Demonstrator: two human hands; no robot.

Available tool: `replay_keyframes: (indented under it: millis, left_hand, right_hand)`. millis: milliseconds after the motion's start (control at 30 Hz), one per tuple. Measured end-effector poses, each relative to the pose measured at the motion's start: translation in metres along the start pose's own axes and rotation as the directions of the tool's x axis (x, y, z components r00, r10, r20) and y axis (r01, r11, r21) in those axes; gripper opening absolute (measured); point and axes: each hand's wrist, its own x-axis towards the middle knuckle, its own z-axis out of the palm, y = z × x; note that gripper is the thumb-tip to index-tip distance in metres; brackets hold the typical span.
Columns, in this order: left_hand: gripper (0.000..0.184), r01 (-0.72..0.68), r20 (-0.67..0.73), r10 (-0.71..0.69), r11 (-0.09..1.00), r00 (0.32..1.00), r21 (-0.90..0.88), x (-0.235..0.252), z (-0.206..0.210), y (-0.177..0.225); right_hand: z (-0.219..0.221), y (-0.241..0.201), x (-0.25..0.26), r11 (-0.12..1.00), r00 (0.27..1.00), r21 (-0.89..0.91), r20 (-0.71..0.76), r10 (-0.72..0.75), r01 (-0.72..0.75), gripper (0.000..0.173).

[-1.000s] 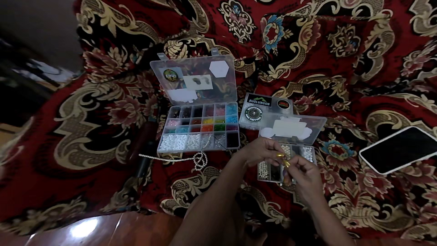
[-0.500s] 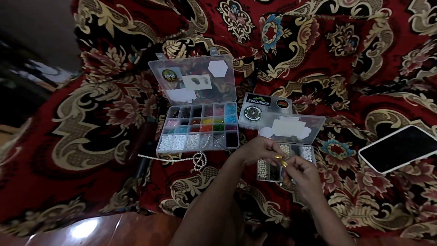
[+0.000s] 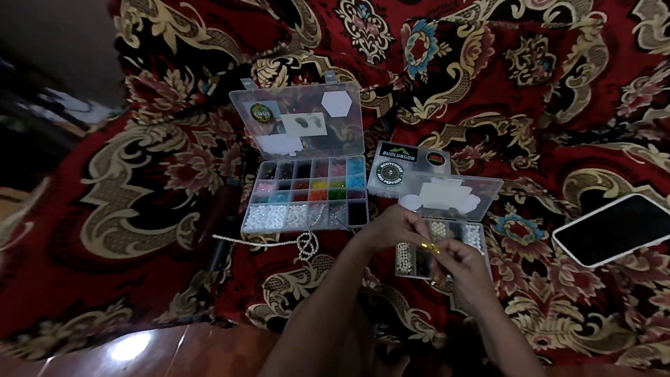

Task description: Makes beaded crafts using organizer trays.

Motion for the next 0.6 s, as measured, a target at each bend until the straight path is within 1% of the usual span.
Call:
replay_keyframes:
  millis: [100,233,300,400,533,600]
  left_hand:
    - [0.005,-0.069,-0.064,0.075,0.994,0.995,0.087,0.0015,0.0014,-0.0004]
    - [0.001,-0.075,-0.134,0.088,0.992,0.987,0.103,0.0021,0.0053,0.0017]
    - [0.002,-0.070,-0.163,0.085,0.993,0.983,0.098,0.0023,0.0059,0.0030]
    - [0.002,-0.080,-0.171,0.100,0.989,0.980,0.124,0.0025,0.0043,0.0034]
    - [0.001,-0.094,-0.153,0.112,0.988,0.982,0.121,0.0018,0.0042,0.0028]
    - [0.003,-0.066,-0.162,0.088,0.988,0.983,0.138,0.0007,0.0053,0.0061]
  right_hand:
    - [0.0003,-0.0009,0.0008,0.999,0.999,0.026,-0.007,0.039,-0.039,0.016]
    - [0.0000,-0.0011,0.0005,0.997,0.999,0.066,-0.003,0.044,-0.044,0.018]
    - [-0.0005,-0.0014,0.0003,0.997,1.000,0.074,-0.008,0.029,-0.028,0.021]
    - [-0.0014,0.0004,0.0012,0.998,1.000,0.056,-0.017,-0.026,0.027,0.029]
    - [-0.0006,0.0034,0.0015,0.994,0.993,-0.056,-0.068,-0.093,0.090,0.015]
    - [0.0001,0.0026,0.0010,0.990,0.991,-0.099,-0.078,-0.112,0.104,0.013]
